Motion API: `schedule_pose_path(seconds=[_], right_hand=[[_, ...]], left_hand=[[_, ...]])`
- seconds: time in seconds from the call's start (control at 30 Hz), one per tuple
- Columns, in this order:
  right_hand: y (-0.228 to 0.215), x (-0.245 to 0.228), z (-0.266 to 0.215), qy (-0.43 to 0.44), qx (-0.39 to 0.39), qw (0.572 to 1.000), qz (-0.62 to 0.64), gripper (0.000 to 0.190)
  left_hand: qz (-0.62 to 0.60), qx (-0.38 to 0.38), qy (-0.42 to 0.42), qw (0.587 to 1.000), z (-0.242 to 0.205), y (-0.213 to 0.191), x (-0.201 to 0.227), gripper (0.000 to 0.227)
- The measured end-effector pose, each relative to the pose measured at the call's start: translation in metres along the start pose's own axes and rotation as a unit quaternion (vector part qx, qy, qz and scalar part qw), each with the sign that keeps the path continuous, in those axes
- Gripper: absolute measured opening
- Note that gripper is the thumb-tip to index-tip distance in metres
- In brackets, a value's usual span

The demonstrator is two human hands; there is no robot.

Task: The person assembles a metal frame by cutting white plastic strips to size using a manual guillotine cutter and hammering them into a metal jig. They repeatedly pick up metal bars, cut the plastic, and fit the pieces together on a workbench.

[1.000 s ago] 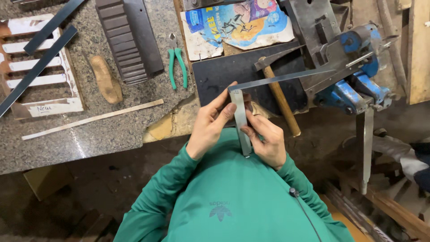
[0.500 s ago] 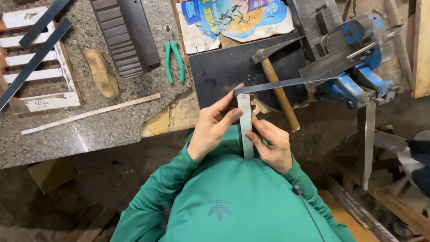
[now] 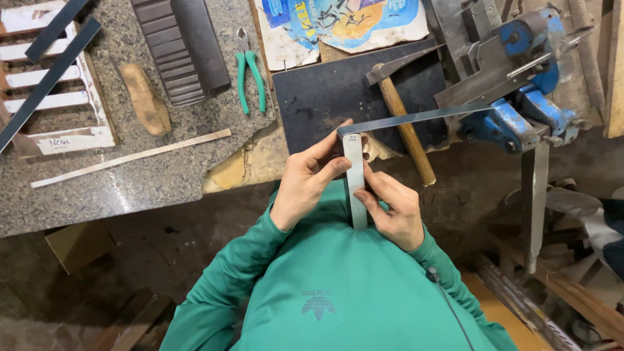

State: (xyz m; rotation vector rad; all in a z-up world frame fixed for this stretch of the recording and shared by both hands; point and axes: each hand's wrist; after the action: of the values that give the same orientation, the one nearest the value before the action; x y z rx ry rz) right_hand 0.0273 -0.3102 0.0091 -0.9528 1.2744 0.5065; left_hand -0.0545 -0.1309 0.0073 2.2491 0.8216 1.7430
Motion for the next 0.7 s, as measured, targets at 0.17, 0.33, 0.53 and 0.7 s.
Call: schedule_pose_path(seconds=[0.17,0.33,0.53,0.7], right_hand=[[0.0,0.002,-0.002,0.0,-0.005,1.0,0.008,0.048],[0.001,0.002,-0.003,-0.001,-0.001,1.0,0.005,0.048],[0.001,0.0,-0.003,0.013,0.003,1.0,0.014,0.047],[0.001,0.013,-0.005,0.019,0.003,1.0,0.025,0.048]], left_hand=[[0.005,0.011,-0.012,1.0,-0.002,0.002,0.001,0.057],[0.004,0.02,-0.013,1.0,-0.003,0.005,0.004,0.057],[0.102,0.048,0.059,0.992,-0.005,-0.002,-0.012,0.044],[-0.039,0.077,0.017,0.996,0.002,-0.004,-0.029,0.029]])
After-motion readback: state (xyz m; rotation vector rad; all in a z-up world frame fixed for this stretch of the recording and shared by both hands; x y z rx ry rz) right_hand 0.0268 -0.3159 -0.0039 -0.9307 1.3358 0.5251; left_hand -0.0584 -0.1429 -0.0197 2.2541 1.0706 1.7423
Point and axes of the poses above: each hand's wrist, its own z-axis towards the middle knuckle, its own y-axis out of the palm, x = y × z, and after that the axes turned 5 degrees about -x, right-handed
